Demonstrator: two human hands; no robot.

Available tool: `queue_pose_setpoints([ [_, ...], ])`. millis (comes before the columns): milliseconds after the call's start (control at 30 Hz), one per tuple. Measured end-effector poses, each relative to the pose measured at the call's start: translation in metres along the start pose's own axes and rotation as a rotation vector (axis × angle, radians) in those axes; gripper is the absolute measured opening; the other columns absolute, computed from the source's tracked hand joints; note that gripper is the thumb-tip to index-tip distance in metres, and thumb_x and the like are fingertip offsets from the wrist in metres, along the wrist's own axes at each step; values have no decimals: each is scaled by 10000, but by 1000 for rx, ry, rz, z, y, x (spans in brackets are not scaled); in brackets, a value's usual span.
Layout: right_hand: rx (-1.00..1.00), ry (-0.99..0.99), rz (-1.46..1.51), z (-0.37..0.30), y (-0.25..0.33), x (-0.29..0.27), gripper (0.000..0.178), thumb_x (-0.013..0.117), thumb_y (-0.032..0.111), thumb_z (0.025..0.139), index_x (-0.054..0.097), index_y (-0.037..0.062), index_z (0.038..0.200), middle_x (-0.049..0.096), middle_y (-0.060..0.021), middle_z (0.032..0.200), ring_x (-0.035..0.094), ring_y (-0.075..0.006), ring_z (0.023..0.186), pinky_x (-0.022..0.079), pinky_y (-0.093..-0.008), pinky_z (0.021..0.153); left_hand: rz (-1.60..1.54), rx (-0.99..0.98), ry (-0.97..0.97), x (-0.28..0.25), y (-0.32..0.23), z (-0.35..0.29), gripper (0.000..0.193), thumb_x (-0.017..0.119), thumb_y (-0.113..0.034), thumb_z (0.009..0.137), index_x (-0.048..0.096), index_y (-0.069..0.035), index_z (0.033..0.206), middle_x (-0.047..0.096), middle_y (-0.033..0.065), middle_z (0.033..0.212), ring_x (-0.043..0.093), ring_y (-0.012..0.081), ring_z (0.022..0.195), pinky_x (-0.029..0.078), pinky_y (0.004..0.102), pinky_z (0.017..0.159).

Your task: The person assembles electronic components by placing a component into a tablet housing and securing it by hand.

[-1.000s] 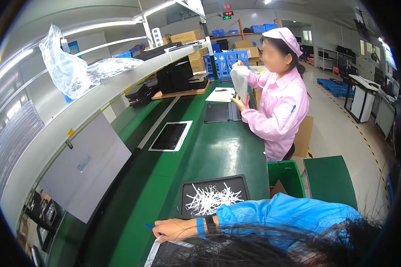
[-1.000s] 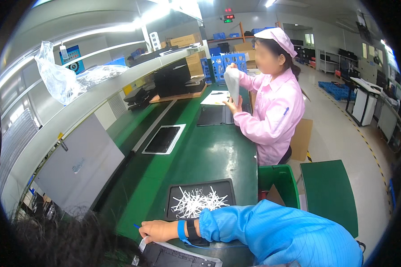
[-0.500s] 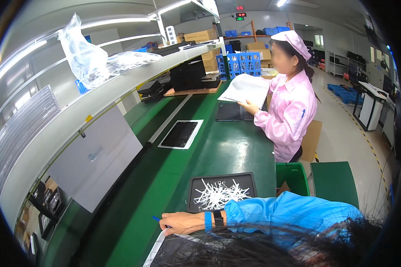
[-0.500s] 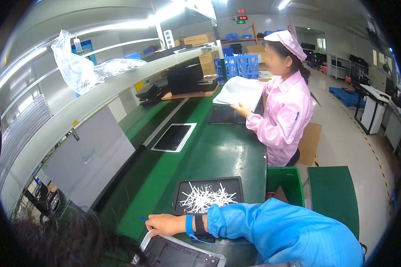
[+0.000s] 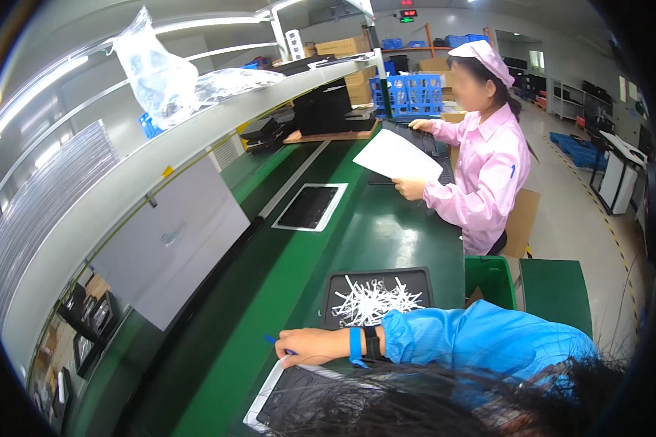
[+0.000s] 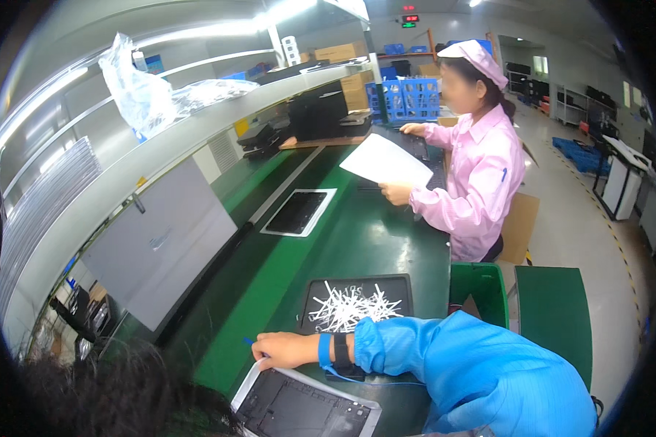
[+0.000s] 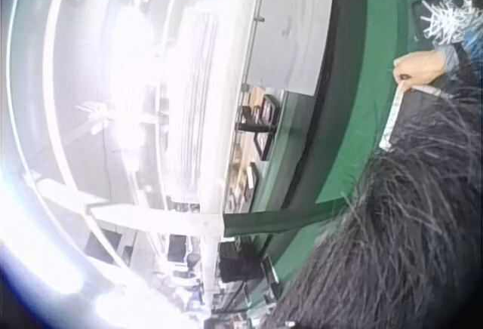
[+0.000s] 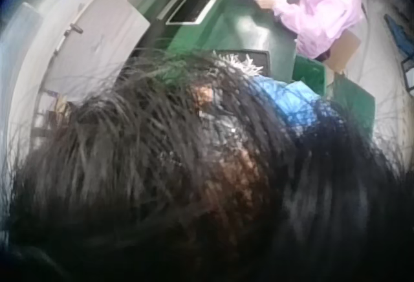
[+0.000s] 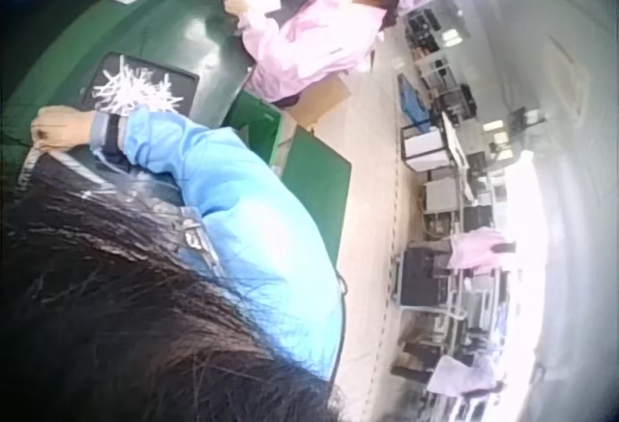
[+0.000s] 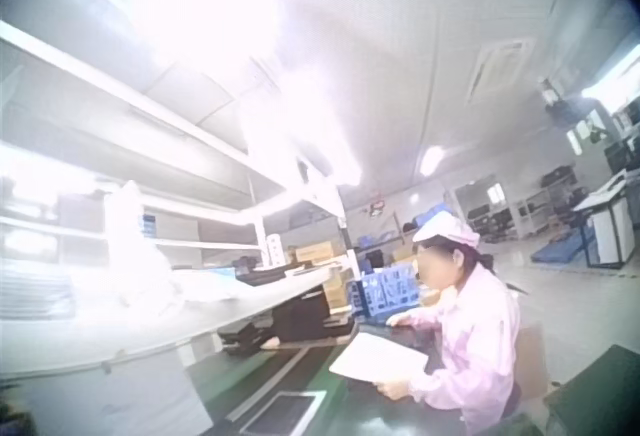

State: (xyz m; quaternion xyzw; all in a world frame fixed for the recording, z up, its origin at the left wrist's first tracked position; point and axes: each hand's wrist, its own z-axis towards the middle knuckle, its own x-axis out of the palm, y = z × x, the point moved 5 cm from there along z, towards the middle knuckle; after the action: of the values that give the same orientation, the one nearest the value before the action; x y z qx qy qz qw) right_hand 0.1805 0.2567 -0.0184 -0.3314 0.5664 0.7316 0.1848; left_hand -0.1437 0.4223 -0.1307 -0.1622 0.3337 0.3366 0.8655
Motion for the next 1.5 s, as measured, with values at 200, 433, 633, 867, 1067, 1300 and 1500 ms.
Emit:
queue_pose_setpoints([
  [200,-56,-213,-35,-8,28,-47,224,638,167,924,738,21,1061,697,-194,1019,679,-374,979,543,-464,855,231,-164,172,-117,32,-118,269,664,-107,929,703,-17,1180,689,135,1050,677,278,1017,529,363,967],
  [433,-158,-66,673,-19,101,-34,227,642,-38,960,431,36,927,689,-157,987,720,-216,924,590,-362,802,637,-422,525,-392,-5,-273,269,657,-67,927,697,-2,1186,686,127,1037,674,280,1018,526,351,977],
  [633,-377,-40,448,-11,118,19,220,655,-53,924,451,30,924,656,-144,895,708,-325,858,563,-388,725,-432,-771,-331,-312,-212,96,229,622,-159,1020,676,-6,1182,671,55,1048,634,163,885,529,316,786],
  [867,-587,-26,184,-2,107,61,137,684,-28,853,556,16,873,595,-149,812,634,-360,747,505,-426,656,-524,-731,627,-133,-156,36,438,827,-176,817,694,-58,1218,646,129,1116,654,222,932,544,365,836],
  [1067,-477,-90,240,-10,112,14,104,677,-46,854,621,16,915,664,-137,904,669,-305,793,541,-362,699,-489,-599,608,-133,-170,45,554,910,-154,714,688,-62,1213,591,93,1067,557,190,888,526,343,818],
  [1300,-234,-325,215,-34,60,-52,289,651,-45,956,374,37,943,700,-175,982,722,-222,908,582,-353,792,-387,-538,591,-132,-189,50,505,881,-201,763,679,-67,1206,622,141,1173,577,330,1147,461,430,986],
  [1500,-199,-228,112,-38,44,-38,331,700,-34,922,378,38,920,684,-208,952,720,-343,911,558,-392,762,-407,-350,495,-113,-231,65,530,836,-291,822,662,-82,1277,593,128,1348,539,331,1263,388,474,1072],
])
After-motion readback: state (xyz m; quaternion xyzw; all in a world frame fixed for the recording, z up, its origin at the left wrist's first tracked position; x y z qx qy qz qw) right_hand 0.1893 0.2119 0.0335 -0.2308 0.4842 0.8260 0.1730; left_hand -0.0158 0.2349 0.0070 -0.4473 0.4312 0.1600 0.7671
